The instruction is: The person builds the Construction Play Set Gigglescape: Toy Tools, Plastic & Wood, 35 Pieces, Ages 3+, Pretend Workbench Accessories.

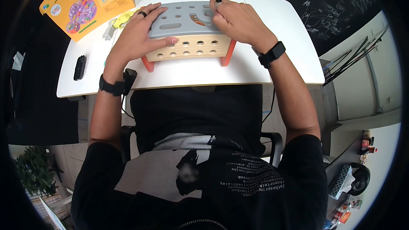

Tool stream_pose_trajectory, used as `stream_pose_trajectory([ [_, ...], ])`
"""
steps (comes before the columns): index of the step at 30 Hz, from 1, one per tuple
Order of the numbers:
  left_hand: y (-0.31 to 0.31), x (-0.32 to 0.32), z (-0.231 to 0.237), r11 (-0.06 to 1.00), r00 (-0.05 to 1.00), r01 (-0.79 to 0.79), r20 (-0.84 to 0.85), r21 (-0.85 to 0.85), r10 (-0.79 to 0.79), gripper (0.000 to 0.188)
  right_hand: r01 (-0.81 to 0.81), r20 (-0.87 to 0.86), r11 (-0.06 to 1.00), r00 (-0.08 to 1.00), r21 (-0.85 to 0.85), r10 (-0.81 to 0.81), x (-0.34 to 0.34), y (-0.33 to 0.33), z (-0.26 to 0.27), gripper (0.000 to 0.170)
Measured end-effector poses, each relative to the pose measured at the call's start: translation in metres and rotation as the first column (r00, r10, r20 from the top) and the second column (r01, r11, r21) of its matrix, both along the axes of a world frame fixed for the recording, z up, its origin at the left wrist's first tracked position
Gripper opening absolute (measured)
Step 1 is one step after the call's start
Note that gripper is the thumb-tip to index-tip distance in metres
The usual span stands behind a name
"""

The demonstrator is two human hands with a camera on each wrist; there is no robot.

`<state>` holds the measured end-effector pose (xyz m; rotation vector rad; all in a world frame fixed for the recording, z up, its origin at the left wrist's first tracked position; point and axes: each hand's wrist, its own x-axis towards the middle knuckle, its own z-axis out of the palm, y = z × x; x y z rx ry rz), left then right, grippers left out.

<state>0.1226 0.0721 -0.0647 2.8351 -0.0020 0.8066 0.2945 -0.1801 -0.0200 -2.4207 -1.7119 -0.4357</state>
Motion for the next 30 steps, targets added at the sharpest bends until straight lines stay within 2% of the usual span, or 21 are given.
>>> stream_pose_trajectory([
  [3,-0.003,-0.004,0.005,1.000,0.998,-0.007,-0.061,-0.001,0.007,0.098,0.044,-0.110,0.997,0.993,0.065,-0.037,-0.009,0.001,0.003,0.036],
  [5,-0.002,-0.003,0.004,1.000,0.998,-0.001,-0.058,-0.014,0.000,0.097,0.071,-0.267,0.992,0.963,0.105,-0.041,-0.021,0.005,0.012,0.026],
  [6,-0.002,-0.003,0.003,1.000,0.999,0.005,-0.053,-0.027,-0.006,0.097,0.072,-0.267,0.992,0.963,0.105,-0.041,-0.019,0.005,0.009,0.026],
  [8,-0.002,-0.002,0.002,1.000,0.999,0.000,-0.049,-0.015,-0.001,0.097,-0.057,-0.152,0.990,0.985,0.126,0.076,-0.010,0.006,-0.001,0.019],
  [9,-0.002,-0.002,0.002,1.000,0.999,-0.007,-0.044,-0.003,0.006,0.096,-0.059,-0.150,0.990,0.986,0.124,0.078,-0.002,0.003,-0.003,0.019],
  [11,-0.001,-0.004,0.003,1.000,1.000,0.005,-0.030,-0.010,-0.005,0.096,-0.263,-0.226,0.950,0.928,0.168,0.297,0.012,-0.005,-0.006,0.028],
  [12,-0.001,-0.005,0.003,1.000,1.000,0.023,-0.016,-0.012,-0.023,0.095,-0.265,-0.229,0.950,0.927,0.166,0.299,0.009,-0.004,-0.005,0.028],
  [14,-0.002,-0.004,0.001,1.000,1.000,0.007,-0.029,-0.009,-0.007,0.094,-0.147,-0.386,0.966,0.896,0.212,0.221,0.000,-0.005,-0.002,0.039],
  [15,-0.002,-0.003,0.001,1.000,0.999,-0.007,-0.039,-0.003,0.007,0.094,-0.147,-0.386,0.966,0.896,0.212,0.221,-0.004,-0.005,-0.001,0.039],
  [17,-0.003,-0.003,0.003,1.000,1.000,0.002,-0.030,-0.009,-0.002,0.093,0.006,-0.361,0.993,0.932,0.121,0.038,-0.008,-0.005,0.001,0.040],
  [18,-0.003,-0.004,0.003,1.000,1.000,0.008,-0.023,-0.015,-0.008,0.093,0.001,-0.359,0.993,0.933,0.118,0.042,-0.008,-0.005,0.004,0.040],
  [20,-0.001,-0.004,0.001,1.000,1.000,0.016,-0.007,-0.009,-0.016,0.093,0.102,-0.131,0.991,0.985,-0.081,-0.112,-0.010,-0.005,0.010,0.038],
  [21,-0.001,-0.004,0.001,1.000,0.999,0.031,0.007,0.000,-0.031,0.092,0.100,-0.131,0.992,0.985,-0.081,-0.110,-0.010,-0.004,0.007,0.038],
  [23,-0.002,-0.004,0.002,1.000,1.000,0.022,-0.007,-0.003,-0.022,0.092,0.038,-0.065,0.997,0.997,0.060,-0.034,-0.009,-0.001,-0.003,0.037],
  [24,-0.002,-0.003,0.002,1.000,1.000,0.014,-0.021,-0.007,-0.014,0.092,0.038,-0.064,0.997,0.997,0.061,-0.035,-0.006,-0.002,-0.006,0.037],
  [26,-0.001,-0.003,0.002,1.000,1.000,0.014,-0.019,-0.001,-0.014,0.092,-0.113,-0.115,0.962,0.983,0.249,0.145,0.001,-0.006,-0.011,0.039],
  [27,-0.001,-0.002,0.002,1.000,1.000,0.014,-0.017,0.005,-0.014,0.093,-0.113,-0.115,0.962,0.983,0.249,0.145,0.001,-0.006,-0.014,0.039],
  [28,-0.001,-0.003,0.002,1.000,1.000,0.014,-0.016,0.006,-0.014,0.093,-0.123,-0.335,0.943,0.914,0.309,0.229,0.002,-0.005,-0.018,0.040],
  [29,-0.002,-0.003,0.003,1.000,1.000,0.008,-0.024,0.005,-0.008,0.093,-0.117,-0.529,0.922,0.789,0.369,0.312,0.003,-0.004,-0.019,0.042],
  [30,-0.002,-0.003,0.003,1.000,1.000,0.002,-0.031,0.004,-0.002,0.094,-0.118,-0.528,0.922,0.790,0.369,0.312,0.002,-0.003,-0.018,0.042],
])
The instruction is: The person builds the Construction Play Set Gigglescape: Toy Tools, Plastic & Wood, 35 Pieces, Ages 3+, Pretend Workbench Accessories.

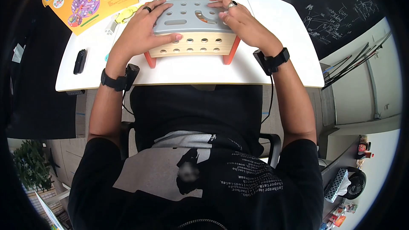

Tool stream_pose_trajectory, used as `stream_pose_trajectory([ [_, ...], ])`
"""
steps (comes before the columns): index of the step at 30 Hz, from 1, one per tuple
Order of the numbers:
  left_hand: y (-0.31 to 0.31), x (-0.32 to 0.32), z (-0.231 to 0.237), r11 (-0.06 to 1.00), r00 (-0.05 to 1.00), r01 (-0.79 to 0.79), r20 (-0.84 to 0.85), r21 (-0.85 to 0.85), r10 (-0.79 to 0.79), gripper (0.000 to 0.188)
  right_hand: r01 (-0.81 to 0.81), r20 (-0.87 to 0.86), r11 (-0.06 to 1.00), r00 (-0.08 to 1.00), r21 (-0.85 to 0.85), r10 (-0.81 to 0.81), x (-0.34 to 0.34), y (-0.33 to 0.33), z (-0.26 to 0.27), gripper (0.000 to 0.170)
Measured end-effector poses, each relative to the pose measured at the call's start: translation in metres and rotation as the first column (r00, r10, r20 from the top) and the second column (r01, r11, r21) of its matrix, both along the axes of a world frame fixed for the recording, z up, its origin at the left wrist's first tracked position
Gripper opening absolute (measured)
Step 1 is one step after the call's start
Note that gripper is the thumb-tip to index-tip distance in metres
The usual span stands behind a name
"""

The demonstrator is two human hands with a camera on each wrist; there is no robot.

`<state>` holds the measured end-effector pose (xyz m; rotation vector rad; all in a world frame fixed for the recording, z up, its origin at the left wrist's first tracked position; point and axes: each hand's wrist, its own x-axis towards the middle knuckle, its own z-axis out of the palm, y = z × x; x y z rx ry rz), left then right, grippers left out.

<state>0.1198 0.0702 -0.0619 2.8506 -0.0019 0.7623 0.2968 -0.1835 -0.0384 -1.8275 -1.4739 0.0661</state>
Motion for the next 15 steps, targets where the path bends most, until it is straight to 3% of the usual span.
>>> stream_pose_trajectory([
  [2,0.000,0.000,0.000,1.000,1.000,-0.004,0.001,0.002,0.004,0.094,0.079,0.140,0.985,0.989,-0.152,-0.057,-0.003,0.001,0.003,0.048],
  [5,-0.001,0.001,-0.003,1.000,1.000,0.002,0.029,-0.005,-0.002,0.098,0.096,0.120,0.965,0.990,-0.242,-0.068,-0.007,-0.002,0.005,0.050],
  [6,0.000,0.003,-0.003,1.000,0.998,0.009,0.056,-0.020,-0.007,0.101,0.098,0.123,0.966,0.990,-0.239,-0.070,-0.003,-0.005,0.001,0.050],
  [7,-0.001,0.003,-0.002,1.000,0.998,0.009,0.060,-0.017,-0.008,0.101,0.048,0.112,0.990,0.993,-0.133,-0.033,0.001,-0.008,-0.006,0.050],
  [8,-0.002,0.001,-0.001,1.000,1.000,-0.010,0.024,-0.011,0.010,0.098,-0.003,0.105,1.000,0.994,-0.025,0.006,0.007,-0.010,-0.011,0.051],
  [9,-0.003,-0.001,0.000,1.000,1.000,-0.029,-0.012,-0.003,0.029,0.095,-0.004,0.110,1.000,0.994,-0.022,0.007,0.006,-0.010,-0.009,0.051],
  [12,-0.002,-0.001,0.001,1.000,1.000,-0.021,-0.008,0.004,0.021,0.095,0.066,0.068,0.992,0.996,-0.103,-0.060,0.001,-0.010,-0.002,0.051],
  [14,-0.004,0.001,0.001,1.000,0.999,-0.026,-0.019,0.005,0.026,0.095,0.232,0.250,0.939,0.954,-0.254,-0.167,0.000,-0.010,0.003,0.054],
  [15,-0.004,0.001,0.002,0.999,0.999,-0.032,-0.034,0.000,0.032,0.095,0.236,0.255,0.940,0.952,-0.246,-0.172,-0.002,-0.008,0.001,0.054],
])
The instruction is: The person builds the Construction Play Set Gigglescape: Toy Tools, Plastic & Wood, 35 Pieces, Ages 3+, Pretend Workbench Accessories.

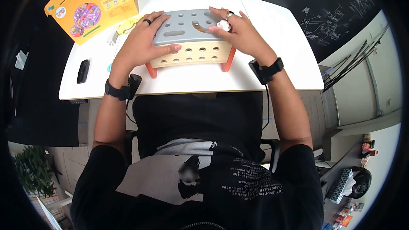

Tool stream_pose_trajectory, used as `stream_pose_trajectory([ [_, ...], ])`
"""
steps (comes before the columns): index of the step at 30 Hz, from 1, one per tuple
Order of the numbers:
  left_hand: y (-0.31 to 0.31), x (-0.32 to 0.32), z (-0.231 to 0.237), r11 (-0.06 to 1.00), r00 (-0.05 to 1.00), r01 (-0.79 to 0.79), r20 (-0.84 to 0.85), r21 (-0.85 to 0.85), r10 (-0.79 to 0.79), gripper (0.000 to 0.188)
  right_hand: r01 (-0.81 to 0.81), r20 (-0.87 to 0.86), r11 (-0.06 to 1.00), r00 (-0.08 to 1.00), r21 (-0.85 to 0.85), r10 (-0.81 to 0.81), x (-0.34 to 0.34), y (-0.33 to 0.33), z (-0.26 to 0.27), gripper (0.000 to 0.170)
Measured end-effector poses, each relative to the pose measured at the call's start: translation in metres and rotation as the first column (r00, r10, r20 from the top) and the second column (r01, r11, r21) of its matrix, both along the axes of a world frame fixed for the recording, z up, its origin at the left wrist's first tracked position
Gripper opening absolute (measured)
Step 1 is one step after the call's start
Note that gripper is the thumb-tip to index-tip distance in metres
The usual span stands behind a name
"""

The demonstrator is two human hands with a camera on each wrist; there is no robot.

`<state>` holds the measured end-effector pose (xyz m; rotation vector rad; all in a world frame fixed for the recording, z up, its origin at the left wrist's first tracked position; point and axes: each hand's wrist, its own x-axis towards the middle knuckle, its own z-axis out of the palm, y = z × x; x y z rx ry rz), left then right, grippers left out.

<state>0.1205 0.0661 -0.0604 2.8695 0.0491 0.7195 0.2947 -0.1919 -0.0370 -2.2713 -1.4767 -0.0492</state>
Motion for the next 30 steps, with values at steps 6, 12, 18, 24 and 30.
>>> stream_pose_trajectory([
  [6,-0.002,-0.002,0.006,0.997,1.000,0.019,-0.001,-0.081,-0.019,0.097,-0.140,-0.120,0.955,0.977,0.261,0.176,-0.002,0.003,-0.012,0.053],
  [12,-0.004,-0.003,0.006,0.997,0.999,-0.019,-0.035,-0.070,0.016,0.100,-0.006,-0.133,0.980,0.990,0.201,0.034,-0.003,0.003,-0.011,0.048],
  [18,-0.001,-0.002,0.006,0.998,1.000,-0.008,-0.028,-0.060,0.006,0.101,-0.029,-0.261,0.928,0.956,0.371,0.134,-0.010,0.011,-0.011,0.049],
  [24,-0.003,-0.003,0.006,0.996,1.000,0.014,-0.016,-0.087,-0.016,0.097,-0.098,-0.197,0.931,0.964,0.350,0.176,-0.002,0.006,-0.014,0.051],
  [30,-0.003,-0.003,0.004,0.996,1.000,-0.003,-0.020,-0.085,0.002,0.096,0.061,-0.270,0.908,0.961,0.414,0.058,-0.018,0.008,-0.003,0.043],
])
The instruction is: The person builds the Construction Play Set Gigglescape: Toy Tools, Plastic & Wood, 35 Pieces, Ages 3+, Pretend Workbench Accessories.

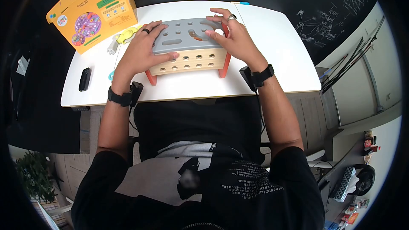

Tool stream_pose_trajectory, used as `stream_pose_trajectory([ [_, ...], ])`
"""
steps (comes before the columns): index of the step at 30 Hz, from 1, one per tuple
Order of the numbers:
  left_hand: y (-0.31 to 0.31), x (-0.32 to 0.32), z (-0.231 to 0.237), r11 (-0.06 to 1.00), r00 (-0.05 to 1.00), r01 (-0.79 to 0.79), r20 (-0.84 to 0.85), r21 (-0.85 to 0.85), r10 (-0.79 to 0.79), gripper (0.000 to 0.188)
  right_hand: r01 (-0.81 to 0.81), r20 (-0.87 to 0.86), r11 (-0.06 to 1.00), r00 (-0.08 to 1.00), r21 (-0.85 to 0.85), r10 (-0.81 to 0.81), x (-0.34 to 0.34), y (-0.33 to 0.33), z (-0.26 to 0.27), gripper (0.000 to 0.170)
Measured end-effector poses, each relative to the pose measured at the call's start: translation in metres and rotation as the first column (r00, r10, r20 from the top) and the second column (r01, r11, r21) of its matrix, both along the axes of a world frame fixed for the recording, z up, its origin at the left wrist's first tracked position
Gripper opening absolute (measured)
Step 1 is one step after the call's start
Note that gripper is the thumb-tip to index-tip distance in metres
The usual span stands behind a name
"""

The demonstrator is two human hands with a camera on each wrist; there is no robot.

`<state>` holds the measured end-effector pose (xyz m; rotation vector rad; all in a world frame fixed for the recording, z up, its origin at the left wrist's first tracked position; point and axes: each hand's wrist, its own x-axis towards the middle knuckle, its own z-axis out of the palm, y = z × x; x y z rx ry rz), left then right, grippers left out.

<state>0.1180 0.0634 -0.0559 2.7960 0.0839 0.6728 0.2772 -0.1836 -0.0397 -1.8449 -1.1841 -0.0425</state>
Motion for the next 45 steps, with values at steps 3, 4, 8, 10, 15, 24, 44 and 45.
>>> stream_pose_trajectory([
  [3,0.002,0.001,0.000,1.000,1.000,0.004,0.015,0.011,-0.004,0.097,-0.065,0.043,0.997,0.997,0.050,0.063,0.005,-0.007,0.002,0.041],
  [4,0.002,0.001,0.000,1.000,1.000,0.004,0.020,0.020,-0.004,0.097,-0.147,0.006,0.985,0.989,0.089,0.147,0.008,-0.011,0.004,0.039],
  [8,0.003,0.002,-0.002,1.000,1.000,-0.003,0.013,0.023,0.003,0.097,-0.090,0.160,0.996,0.983,0.023,0.085,0.007,-0.018,0.006,0.027],
  [10,0.003,0.002,-0.003,1.000,1.000,0.001,0.015,0.017,-0.002,0.097,0.021,0.213,1.000,0.977,0.009,-0.022,0.001,-0.018,0.009,0.014],
  [15,0.002,0.001,-0.002,1.000,1.000,-0.002,0.018,0.015,0.002,0.095,0.106,0.409,0.994,0.908,-0.028,-0.085,-0.006,-0.017,0.013,0.015],
  [24,0.003,0.002,-0.004,1.000,0.999,0.021,0.041,0.015,-0.022,0.094,0.147,0.370,0.985,0.923,-0.087,-0.106,-0.008,-0.021,0.015,0.021],
  [44,0.006,0.004,-0.008,0.999,0.998,0.025,0.061,0.031,-0.026,0.097,0.101,0.520,0.995,0.850,0.004,-0.088,-0.007,-0.018,0.013,0.020],
  [45,0.006,0.004,-0.007,0.999,0.998,0.025,0.060,0.031,-0.027,0.097,0.082,0.492,0.997,0.868,-0.008,-0.068,-0.006,-0.018,0.012,0.019],
])
